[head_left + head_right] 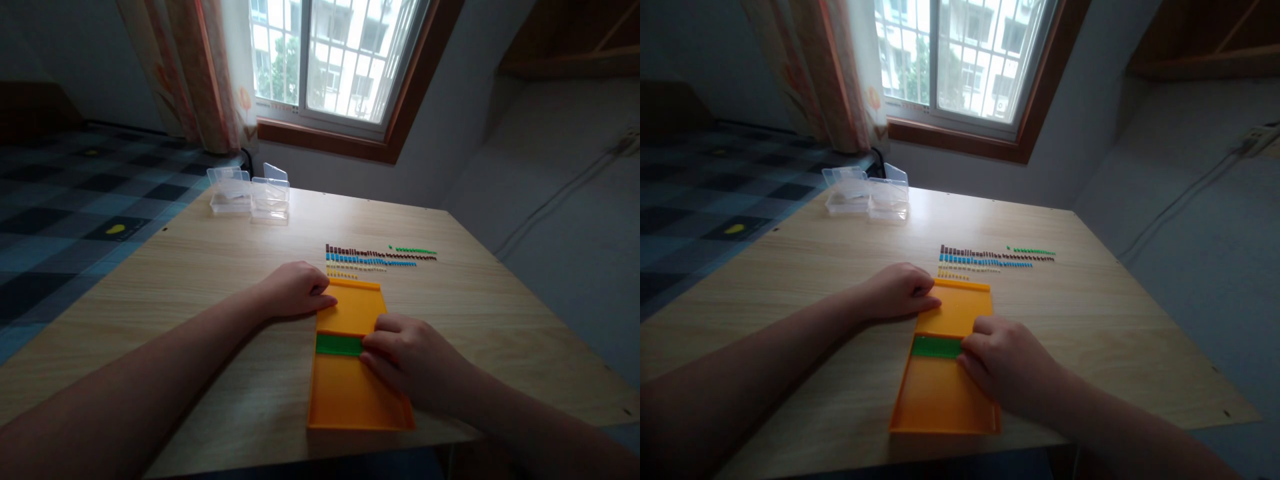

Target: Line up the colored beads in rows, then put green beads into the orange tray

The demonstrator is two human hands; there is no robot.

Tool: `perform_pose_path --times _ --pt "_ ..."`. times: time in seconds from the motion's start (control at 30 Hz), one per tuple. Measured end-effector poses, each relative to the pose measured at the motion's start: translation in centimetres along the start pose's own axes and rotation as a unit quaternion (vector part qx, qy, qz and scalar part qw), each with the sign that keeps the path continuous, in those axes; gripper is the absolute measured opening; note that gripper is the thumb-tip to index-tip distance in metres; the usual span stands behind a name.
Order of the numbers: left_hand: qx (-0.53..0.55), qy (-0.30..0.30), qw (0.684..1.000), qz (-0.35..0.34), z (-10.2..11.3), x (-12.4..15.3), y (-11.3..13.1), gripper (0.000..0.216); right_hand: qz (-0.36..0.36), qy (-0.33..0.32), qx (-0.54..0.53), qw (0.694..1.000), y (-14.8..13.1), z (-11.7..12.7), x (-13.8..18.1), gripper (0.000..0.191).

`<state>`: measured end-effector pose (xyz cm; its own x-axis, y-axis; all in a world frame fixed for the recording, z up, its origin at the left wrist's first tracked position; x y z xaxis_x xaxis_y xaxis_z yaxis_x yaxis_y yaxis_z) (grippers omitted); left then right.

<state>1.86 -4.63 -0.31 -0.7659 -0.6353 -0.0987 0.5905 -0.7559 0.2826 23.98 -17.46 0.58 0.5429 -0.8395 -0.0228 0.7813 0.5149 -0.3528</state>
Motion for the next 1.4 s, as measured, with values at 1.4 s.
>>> perform_pose_path --times 1.4 --pt "-0.024 -0.008 1.000 0.018 0.3 0.3 -0.5 0.040 -0.147 0.485 0.000 0.862 16.4 1.2 -6.2 0.034"
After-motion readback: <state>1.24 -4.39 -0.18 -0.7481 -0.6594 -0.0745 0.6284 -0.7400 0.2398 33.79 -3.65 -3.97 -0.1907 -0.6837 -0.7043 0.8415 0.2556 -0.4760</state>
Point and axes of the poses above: each hand's wrist, its own x-axis away from the middle knuckle, its own z-axis out of the back of the hand, y = z × x, the point moved 1 cm from there along -x, towards the middle knuckle, and after that the axes turned 2 degrees about -x, right-handed, at the moved point
